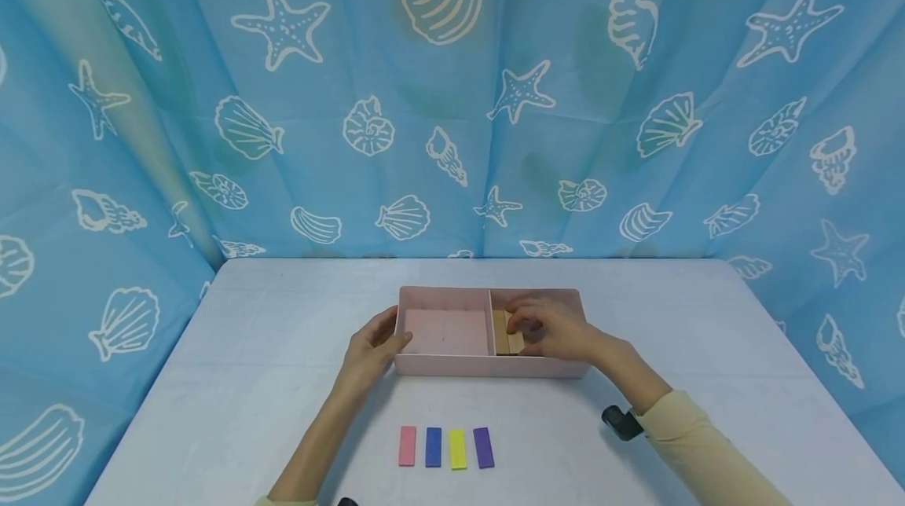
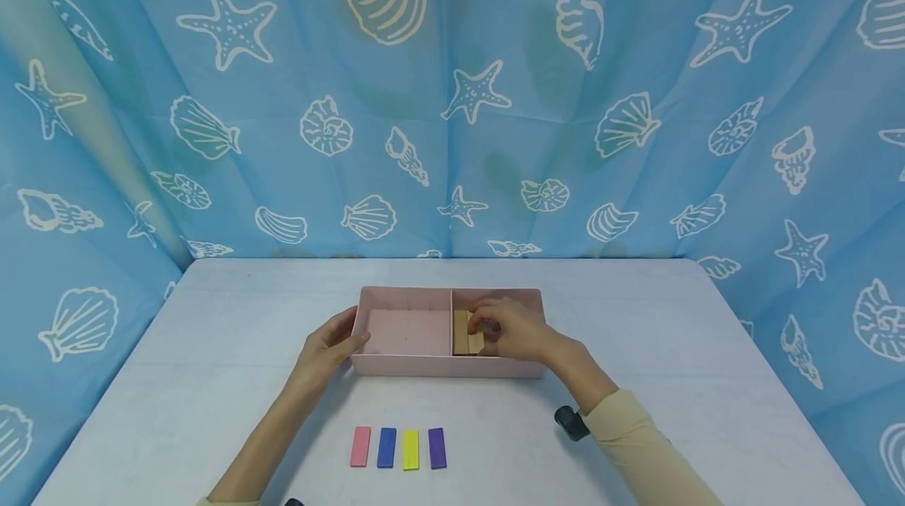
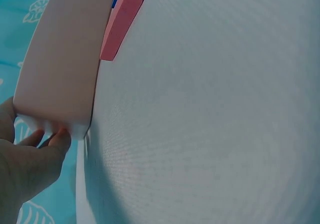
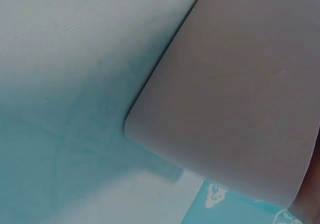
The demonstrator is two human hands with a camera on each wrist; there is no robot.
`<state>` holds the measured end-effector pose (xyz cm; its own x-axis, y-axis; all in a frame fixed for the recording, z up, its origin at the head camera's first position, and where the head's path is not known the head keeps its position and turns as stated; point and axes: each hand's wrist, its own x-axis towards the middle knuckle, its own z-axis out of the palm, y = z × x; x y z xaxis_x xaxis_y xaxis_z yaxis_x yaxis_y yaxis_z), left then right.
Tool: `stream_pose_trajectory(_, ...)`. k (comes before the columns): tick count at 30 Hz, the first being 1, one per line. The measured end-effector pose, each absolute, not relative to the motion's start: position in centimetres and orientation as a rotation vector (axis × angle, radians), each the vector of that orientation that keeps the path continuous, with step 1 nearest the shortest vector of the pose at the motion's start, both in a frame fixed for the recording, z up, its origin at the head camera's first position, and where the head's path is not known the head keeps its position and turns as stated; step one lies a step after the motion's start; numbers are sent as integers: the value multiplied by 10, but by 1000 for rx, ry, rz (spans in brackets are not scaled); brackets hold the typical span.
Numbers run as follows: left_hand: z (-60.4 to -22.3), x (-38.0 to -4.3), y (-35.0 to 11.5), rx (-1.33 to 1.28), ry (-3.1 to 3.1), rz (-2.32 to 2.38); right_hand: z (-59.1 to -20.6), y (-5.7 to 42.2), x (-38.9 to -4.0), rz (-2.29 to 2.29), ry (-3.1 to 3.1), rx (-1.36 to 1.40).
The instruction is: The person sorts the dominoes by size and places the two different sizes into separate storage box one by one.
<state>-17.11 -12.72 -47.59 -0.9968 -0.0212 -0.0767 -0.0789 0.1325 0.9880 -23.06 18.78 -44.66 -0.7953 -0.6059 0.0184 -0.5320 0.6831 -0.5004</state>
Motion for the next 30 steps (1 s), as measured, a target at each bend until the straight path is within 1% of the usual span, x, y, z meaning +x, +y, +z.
stream_pose_trajectory(11, -473, -170, -128, -94, 2345, 2014, -444, 191, -227, -750, 2747, -928)
stream_pose_trajectory(21, -471, -171, -129, -123, 2334, 2000, -441, 192, -227, -734, 2744, -1018)
stream_pose_trajectory(30, -467, -164, -137, -127, 2347, 1994, -438, 196, -225, -864, 2703, -1091)
